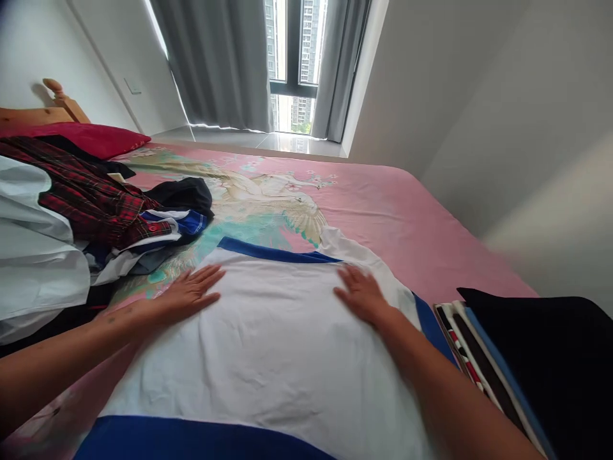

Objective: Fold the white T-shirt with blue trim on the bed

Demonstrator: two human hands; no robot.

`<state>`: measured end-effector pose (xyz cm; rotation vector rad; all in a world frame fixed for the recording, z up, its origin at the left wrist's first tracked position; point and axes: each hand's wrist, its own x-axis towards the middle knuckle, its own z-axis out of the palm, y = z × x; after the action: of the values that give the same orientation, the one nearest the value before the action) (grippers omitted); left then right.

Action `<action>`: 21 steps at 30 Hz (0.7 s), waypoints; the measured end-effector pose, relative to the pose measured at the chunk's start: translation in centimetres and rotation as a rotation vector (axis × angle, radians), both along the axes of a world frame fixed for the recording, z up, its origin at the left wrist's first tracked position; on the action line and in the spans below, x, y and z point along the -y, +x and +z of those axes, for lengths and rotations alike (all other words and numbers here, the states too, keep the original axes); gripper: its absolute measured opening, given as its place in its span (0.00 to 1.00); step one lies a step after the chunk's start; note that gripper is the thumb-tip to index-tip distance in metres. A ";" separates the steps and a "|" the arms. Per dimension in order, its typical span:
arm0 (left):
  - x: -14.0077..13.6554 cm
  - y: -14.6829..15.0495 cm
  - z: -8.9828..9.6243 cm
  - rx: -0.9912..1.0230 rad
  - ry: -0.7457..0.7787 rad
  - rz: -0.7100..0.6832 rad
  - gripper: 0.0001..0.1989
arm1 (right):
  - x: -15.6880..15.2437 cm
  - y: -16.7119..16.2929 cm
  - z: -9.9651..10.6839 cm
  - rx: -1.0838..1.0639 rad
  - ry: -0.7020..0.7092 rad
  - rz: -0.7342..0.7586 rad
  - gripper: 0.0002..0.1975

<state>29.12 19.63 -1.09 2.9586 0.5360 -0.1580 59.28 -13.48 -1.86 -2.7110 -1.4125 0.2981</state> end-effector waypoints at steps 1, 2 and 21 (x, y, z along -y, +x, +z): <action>-0.6 -0.7 -0.2 -0.033 0.008 0.040 0.32 | 0.8 1.2 0.2 0.021 -0.045 -0.134 0.31; -0.8 -1.1 -0.2 -0.052 0.022 0.082 0.32 | 1.2 2.0 0.6 0.028 -0.086 -0.254 0.31; 8.9 -13.1 0.2 0.138 0.086 -0.206 0.31 | 7.3 -10.6 0.7 0.098 0.130 -0.020 0.29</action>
<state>16.04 10.74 -0.93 3.0740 0.2256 0.0506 48.70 -20.75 -1.14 -2.6651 -1.3759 0.0704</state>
